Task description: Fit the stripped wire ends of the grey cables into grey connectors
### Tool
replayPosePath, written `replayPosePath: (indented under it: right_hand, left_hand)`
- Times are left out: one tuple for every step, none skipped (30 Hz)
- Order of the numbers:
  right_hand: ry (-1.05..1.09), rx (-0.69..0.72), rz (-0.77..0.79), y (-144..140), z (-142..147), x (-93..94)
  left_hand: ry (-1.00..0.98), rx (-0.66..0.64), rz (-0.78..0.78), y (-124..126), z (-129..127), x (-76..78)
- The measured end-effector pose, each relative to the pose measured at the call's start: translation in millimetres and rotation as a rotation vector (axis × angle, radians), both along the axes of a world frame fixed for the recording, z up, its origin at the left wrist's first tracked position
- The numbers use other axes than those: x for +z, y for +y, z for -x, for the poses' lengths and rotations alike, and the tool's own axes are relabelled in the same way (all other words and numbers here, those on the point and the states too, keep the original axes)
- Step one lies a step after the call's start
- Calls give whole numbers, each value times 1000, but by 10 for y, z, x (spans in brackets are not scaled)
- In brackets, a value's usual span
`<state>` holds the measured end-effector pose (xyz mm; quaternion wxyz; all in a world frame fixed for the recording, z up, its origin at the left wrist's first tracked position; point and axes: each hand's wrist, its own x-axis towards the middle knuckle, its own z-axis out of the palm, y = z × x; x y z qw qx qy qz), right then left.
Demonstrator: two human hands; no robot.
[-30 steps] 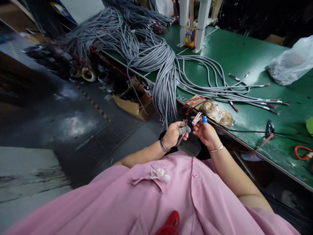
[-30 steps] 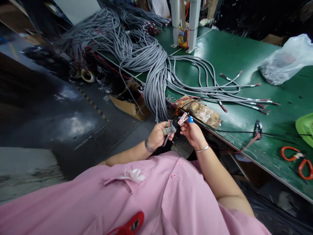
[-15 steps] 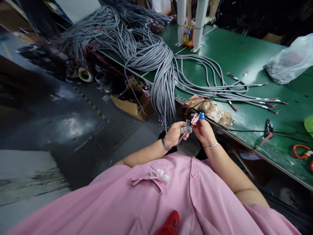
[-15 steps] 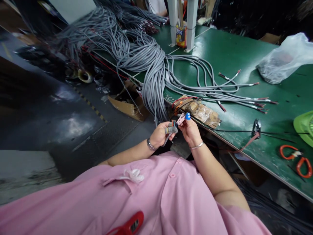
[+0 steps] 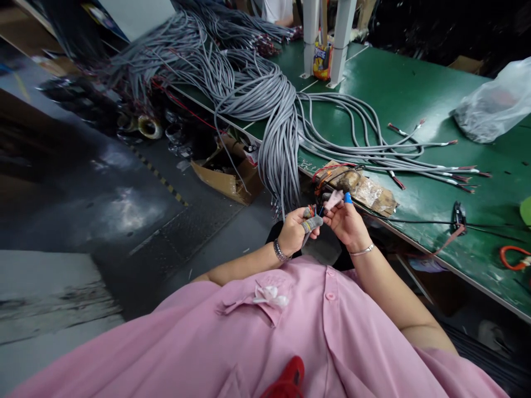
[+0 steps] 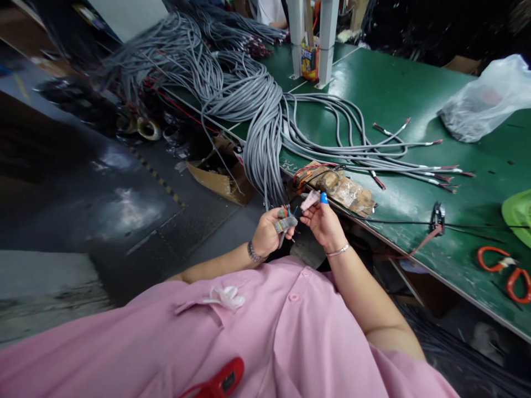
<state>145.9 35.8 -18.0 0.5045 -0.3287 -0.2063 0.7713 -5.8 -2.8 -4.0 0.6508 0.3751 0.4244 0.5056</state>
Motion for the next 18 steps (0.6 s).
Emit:
replayPosePath:
  right_hand:
    - [-13,-16,-6,-3,4,14]
    - [-27,-37,-13,-5,8,24]
    - [-41,-58,-19,-8,12,28]
    - [-50,-75,-22,-10,14,27]
    - [-51,-85,-21,-11,15,20]
    - [-47,-87,-17,-10,16,9]
    - [-41,-85,-15,-7,16,-6]
    - [-37,-84,-16,-2,17,-23]
    - [-37,-88,-22,6,18,-40]
    - [-42,-95,-30,15,22,-56]
    - [-50,-105,-37,25,27,-69]
    - [-58,-116,-42,35,34,-80]
    - [-60,-122,-42,45,42,-88]
    - [-53,-123,-38,54,51,-93]
    - [-36,-117,-31,63,60,-95]
    - [-12,-109,-24,70,69,-95]
    - [18,-99,-17,76,76,-93]
    - [48,-89,-9,81,83,-90]
  left_hand:
    - [18,17,-13,-9,-7,6]
    - [35,30,-23,-12,-13,10]
    - [50,41,-31,-9,-21,13]
    - [61,49,-36,-2,-28,16]
    - [67,54,-39,7,-36,17]
    - [71,56,-39,17,-43,19]
    - [75,58,-39,27,-51,20]
    - [77,60,-37,35,-60,20]
    - [77,62,-33,42,-68,20]
    - [77,64,-27,47,-77,20]
    - [76,66,-21,51,-85,19]
    - [74,69,-14,54,-94,16]
    - [71,72,-5,56,-102,12]
    - [67,74,4,57,-110,6]
    - [63,77,13,58,-117,-2]
    - [58,79,20,59,-123,-12]
    - [53,80,25,59,-128,-21]
    - [49,80,27,58,-132,-29]
